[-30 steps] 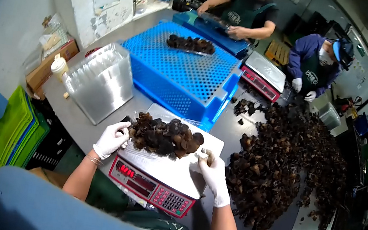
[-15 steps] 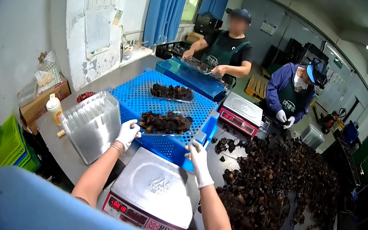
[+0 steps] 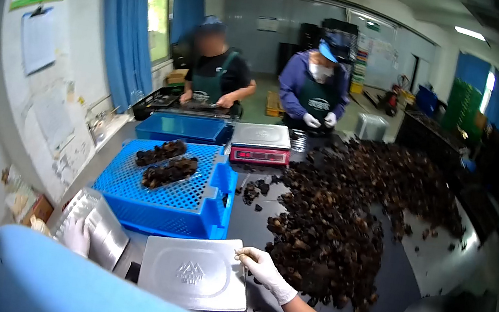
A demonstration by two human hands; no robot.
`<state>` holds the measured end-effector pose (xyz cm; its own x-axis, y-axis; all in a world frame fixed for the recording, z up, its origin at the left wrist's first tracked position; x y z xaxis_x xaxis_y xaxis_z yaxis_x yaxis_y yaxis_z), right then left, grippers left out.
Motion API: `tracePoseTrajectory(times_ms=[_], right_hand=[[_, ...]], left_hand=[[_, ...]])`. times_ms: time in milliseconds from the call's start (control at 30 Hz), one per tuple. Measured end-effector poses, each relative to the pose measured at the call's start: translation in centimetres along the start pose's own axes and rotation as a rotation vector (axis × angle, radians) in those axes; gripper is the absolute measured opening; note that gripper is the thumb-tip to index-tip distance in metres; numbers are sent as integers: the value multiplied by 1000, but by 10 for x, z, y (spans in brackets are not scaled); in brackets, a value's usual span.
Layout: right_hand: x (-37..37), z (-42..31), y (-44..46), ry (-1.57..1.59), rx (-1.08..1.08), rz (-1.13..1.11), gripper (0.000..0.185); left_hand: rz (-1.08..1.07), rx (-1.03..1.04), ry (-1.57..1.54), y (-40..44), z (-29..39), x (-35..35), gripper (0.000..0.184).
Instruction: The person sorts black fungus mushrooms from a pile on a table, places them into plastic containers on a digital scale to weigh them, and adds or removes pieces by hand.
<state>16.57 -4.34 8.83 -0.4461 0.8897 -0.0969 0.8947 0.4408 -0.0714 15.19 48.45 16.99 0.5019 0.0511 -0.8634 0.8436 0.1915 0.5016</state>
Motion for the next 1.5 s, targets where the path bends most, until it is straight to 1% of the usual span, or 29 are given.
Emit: tracePoseTrajectory(times_ms=[33,167,233,267,300,367,400,433,500,533,567,633,667,733,800,867,900,933,1000,1033,1067,1100,1200,1233,1300,1333,1367,1433,1500], right_hand=[[-3,4,-11,24,-8,33,23],[1,21,-48,147,-15,68,24],[3,30,-65,154,-48,91,23],[6,37,-73,144,-30,66,23],[11,44,-84,163,24,41,23],[25,60,-103,168,57,15,25],[31,75,-109,129,37,-16,26],[36,96,-118,122,157,-51,29],[48,89,-139,158,297,-87,28],[52,91,-147,152,279,-98,31],[55,82,-155,135,295,-105,30],[63,76,-164,144,223,-138,28],[69,97,-164,178,208,-145,27],[75,99,-170,67,205,-194,30],[80,104,-177,16,208,-238,33],[83,104,-184,24,255,-322,33],[87,111,-187,9,266,-361,33],[88,121,-187,-33,247,-383,34],[81,98,-195,-82,252,-424,34],[78,87,-198,-133,252,-468,35],[78,92,-202,2,316,-468,36],[75,104,-203,-117,181,-386,35],[54,97,-215,-146,153,-348,32],[46,99,-217,-150,150,-332,31],[30,99,-225,-141,198,-260,28],[22,106,-229,-118,149,-201,28],[15,113,-233,-94,100,-141,28],[-5,112,-236,-136,64,-44,22],[-29,111,-239,-221,90,25,19]], left_hand=[[-97,-54,-85,-2,-12,6,22],[-59,26,-176,9,-32,14,15],[-198,-53,-339,18,-44,24,15],[-93,-59,-406,16,-45,22,17],[-98,-44,-403,18,-47,23,17],[-202,-145,-490,28,-71,43,18],[-184,-127,-576,34,-83,54,19],[-253,-161,-665,40,-97,69,18],[-304,-168,-780,53,-133,104,16],[-448,-186,-726,60,-153,122,15],[-484,-214,-696,56,-159,124,15],[-455,-271,-561,55,-153,111,16],[-404,-292,-455,55,-150,102,17],[-209,-311,-187,48,-126,73,19],[44,-191,-16,30,-82,38,21],[216,85,-14,1,-10,5,23],[136,265,-87,-21,35,-13,28],[243,432,-60,-45,82,-26,23],[17,576,-145,-82,149,-35,19],[71,690,-230,-106,190,-52,18],[-55,776,-279,-122,178,-12,21],[-74,821,-298,-142,197,-15,24],[-341,824,-269,-175,211,0,26],[-373,811,-263,-182,221,-9,26],[-276,645,-319,-186,235,-33,34],[-314,595,-372,-190,243,-36,40],[-299,576,-433,-196,256,-42,37],[-322,626,-558,-212,302,-49,33],[-467,672,-615,-228,360,-50,28]])
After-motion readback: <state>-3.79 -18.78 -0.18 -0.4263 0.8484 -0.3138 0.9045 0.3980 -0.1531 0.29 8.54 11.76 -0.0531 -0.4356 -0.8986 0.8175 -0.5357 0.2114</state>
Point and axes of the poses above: each hand's wrist, its own y-axis towards the middle knuckle, its own x-axis out of the palm, z = x × y, the point moved 6 cm from there along y, towards the middle knuckle, and after that the axes turned 15 degrees about -z, right-handed, at the moved point
